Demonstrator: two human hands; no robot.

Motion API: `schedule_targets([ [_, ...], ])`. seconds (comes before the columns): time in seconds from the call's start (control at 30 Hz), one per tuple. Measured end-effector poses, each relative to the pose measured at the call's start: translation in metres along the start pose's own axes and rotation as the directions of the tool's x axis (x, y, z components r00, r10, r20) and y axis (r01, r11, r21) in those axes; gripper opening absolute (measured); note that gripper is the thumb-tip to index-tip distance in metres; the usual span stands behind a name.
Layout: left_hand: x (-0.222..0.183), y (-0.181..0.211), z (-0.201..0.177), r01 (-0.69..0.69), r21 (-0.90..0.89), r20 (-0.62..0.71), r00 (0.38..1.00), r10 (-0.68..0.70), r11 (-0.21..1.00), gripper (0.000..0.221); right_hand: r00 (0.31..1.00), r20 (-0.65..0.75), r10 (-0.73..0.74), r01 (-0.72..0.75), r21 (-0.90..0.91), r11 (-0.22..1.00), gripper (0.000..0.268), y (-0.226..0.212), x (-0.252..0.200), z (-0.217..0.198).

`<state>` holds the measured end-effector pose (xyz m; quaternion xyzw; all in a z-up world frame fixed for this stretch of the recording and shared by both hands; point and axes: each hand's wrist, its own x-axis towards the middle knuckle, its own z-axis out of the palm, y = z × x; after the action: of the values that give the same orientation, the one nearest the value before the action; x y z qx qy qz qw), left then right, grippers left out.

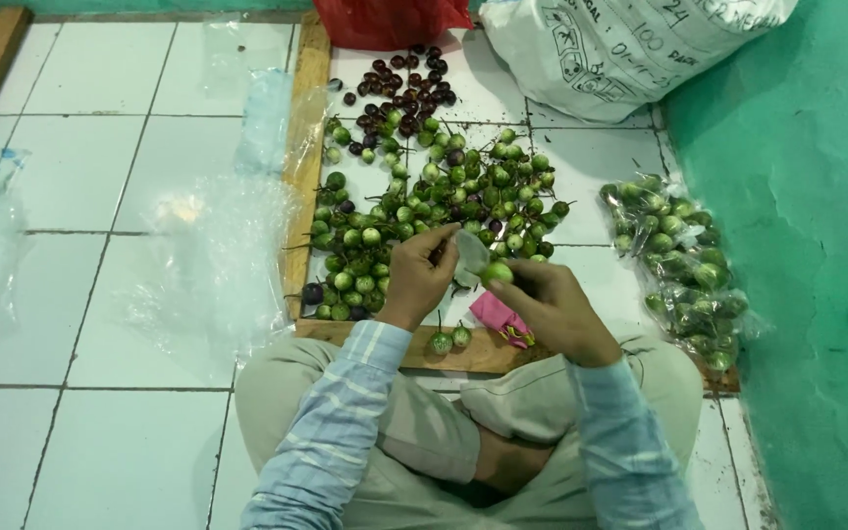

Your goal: Sorting and cleaning small green vegetables with a cloth and placing them into plastic bags

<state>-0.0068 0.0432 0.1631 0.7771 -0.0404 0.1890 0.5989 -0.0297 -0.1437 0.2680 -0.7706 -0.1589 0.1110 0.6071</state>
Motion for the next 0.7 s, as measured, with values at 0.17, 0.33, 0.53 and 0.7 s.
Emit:
schedule_targets([
  [0.17,-0.007,0.002,0.003,0.031,-0.042,0.022,0.999,-0.03,0.999,0.025,1.0,-0.024,-0.012,0.003,-0.357,0.934,0.037,0.05,0.026,0.017],
  [0.33,-0.008,-0.013,0.006,0.042,-0.051,0.035,0.999,-0.04,0.998,0.023,0.999,-0.03,-0.04,0.016,-0.565,0.825,0.036,0.057,0.033,0.023],
  [0.53,-0.007,-0.009,0.005,0.109,-0.11,0.039,0.994,-0.105,0.988,0.021,0.993,-0.04,-0.111,0.066,-0.591,0.804,0.037,0.091,0.041,0.016],
  [0.7,-0.001,-0.009,0.0,0.067,-0.087,-0.012,0.998,-0.068,0.994,0.02,0.946,-0.136,-0.295,0.238,-0.327,0.915,0.023,0.064,0.029,0.018],
])
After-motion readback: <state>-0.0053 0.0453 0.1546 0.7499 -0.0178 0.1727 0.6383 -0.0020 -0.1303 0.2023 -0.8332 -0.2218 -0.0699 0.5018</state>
